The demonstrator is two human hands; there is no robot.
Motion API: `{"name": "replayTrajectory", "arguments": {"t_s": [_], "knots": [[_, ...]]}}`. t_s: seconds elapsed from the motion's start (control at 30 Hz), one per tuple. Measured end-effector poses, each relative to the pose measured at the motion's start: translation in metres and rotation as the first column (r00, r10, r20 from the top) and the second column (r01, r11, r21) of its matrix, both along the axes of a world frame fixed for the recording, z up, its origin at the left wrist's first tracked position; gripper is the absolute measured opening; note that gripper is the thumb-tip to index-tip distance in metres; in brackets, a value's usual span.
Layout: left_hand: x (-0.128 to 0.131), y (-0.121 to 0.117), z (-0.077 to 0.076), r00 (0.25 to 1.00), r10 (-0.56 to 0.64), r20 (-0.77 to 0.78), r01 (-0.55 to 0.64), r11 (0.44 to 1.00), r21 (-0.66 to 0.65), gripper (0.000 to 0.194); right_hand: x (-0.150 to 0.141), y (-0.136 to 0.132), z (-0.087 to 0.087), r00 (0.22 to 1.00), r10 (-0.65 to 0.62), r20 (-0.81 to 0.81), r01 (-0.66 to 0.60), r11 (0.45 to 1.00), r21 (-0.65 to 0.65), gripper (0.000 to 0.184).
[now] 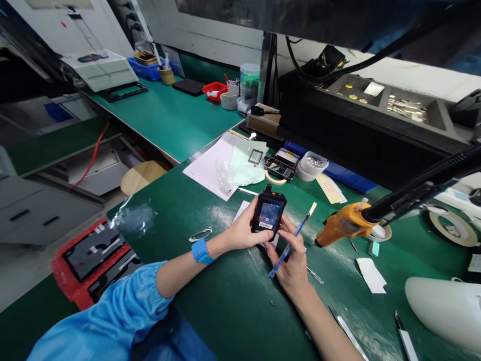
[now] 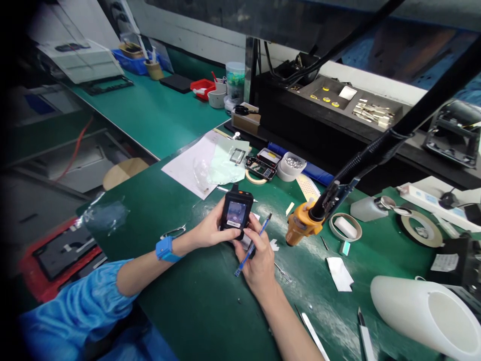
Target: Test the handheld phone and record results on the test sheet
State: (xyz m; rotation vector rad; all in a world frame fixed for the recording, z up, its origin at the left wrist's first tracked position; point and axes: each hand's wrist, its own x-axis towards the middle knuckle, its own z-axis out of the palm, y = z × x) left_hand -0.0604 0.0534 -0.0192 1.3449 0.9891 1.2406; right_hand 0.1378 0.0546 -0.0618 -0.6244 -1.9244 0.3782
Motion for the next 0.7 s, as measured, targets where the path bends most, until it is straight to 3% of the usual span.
{"name": "replayTrajectory", "arguments": {"t_s": [0.17, 0.7], "knots": [[-0.0006, 0.0002, 0.0016, 1.0, -0.005, -0.003, 0.005, 1.0, 0.017, 0.076, 0.0001, -0.0002, 0.0025, 1.0, -0.019, 0.023, 0.018, 1.0, 0.009, 0.053], [-0.0009, 0.0004, 0.0004, 1.0, -0.018, 0.003, 0.018, 1.0, 0.001, 0.083, -0.0006, -0.0002, 0.003, 1.0, -0.003, 0.007, 0.003, 1.0, 0.004, 0.052]]}}
